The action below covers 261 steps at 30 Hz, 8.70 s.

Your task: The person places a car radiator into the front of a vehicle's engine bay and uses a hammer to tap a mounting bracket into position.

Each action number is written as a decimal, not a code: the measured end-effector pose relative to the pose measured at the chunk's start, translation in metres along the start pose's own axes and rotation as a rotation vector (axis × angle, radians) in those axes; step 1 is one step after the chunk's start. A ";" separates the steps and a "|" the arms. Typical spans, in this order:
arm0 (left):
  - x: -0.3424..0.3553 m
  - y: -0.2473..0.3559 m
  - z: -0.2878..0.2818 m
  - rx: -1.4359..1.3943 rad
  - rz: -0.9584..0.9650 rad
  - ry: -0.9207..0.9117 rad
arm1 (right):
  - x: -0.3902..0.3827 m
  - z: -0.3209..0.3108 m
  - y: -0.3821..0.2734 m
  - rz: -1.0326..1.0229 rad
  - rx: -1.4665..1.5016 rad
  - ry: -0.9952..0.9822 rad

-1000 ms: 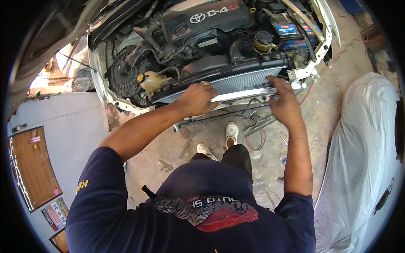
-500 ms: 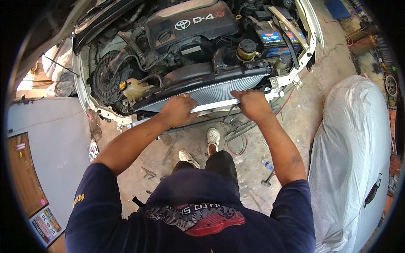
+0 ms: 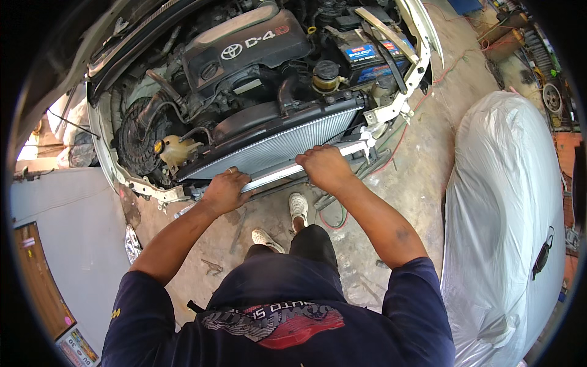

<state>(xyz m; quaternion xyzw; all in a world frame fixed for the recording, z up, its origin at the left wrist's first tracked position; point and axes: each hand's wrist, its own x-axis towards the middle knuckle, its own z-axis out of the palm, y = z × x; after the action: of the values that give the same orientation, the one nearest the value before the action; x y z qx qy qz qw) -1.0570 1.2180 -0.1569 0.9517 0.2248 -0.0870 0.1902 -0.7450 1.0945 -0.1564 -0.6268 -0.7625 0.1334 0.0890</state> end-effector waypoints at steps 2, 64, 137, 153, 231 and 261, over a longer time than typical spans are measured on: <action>0.005 0.003 0.002 0.030 0.008 0.001 | -0.001 0.006 0.008 -0.006 0.008 0.009; 0.005 -0.076 -0.011 0.198 -0.326 -0.203 | 0.065 0.030 0.050 0.021 0.003 -0.011; -0.006 -0.078 0.026 0.133 -0.373 0.046 | 0.068 0.061 0.059 0.060 -0.049 -0.082; -0.001 -0.081 0.024 0.042 -0.449 -0.024 | 0.029 0.044 0.064 0.173 -0.136 0.583; 0.008 -0.053 0.012 0.056 -0.631 0.084 | -0.066 0.355 0.179 1.507 1.630 0.660; -0.086 -0.107 0.065 -0.173 -0.785 0.405 | -0.047 0.366 0.194 1.242 0.492 0.399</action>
<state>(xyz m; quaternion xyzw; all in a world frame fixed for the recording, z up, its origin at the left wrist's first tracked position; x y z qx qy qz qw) -1.1873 1.2469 -0.2290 0.7728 0.6080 0.0546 0.1739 -0.6657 1.0494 -0.5629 -0.9209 -0.1797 0.2109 0.2741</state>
